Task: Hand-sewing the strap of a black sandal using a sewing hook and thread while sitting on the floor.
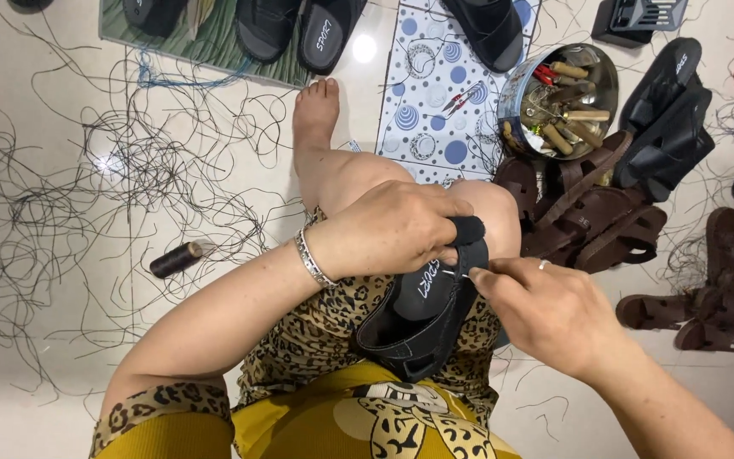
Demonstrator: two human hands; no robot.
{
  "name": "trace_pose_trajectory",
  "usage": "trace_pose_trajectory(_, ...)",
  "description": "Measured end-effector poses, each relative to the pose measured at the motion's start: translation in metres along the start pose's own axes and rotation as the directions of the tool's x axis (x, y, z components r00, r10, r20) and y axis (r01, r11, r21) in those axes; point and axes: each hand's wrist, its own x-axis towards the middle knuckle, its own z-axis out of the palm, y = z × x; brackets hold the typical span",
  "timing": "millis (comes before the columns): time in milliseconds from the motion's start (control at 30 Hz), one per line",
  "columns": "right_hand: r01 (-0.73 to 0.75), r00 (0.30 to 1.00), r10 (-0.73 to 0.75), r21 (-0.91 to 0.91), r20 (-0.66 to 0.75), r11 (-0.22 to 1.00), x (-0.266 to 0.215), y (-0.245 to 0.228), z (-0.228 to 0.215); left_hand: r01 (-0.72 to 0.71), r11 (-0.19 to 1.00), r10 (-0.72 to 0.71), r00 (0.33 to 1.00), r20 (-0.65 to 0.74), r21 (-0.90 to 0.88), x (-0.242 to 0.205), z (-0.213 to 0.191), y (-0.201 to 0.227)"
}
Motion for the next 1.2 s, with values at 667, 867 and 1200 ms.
trace_pose_trajectory(667,-0.043,0.998,0.050,-0.236,0.023,0.971,-0.007,-0.009,0.003,0.338,0.308,-0.462,0.870,0.171,-0.889,-0.045,-0.001,0.066)
trace_pose_trajectory(867,0.054,0.998,-0.061,-0.275,-0.017,0.960,-0.007,-0.015,-0.005,0.414,0.842,-0.447,0.894,-0.019,-0.345,-0.038,0.017,0.067)
trace_pose_trajectory(1200,-0.280,0.906,0.333,-0.222,0.262,0.934,-0.067,0.042,-0.042,0.266,0.937,-0.319,0.914,-0.249,-0.227,-0.023,0.012,0.056)
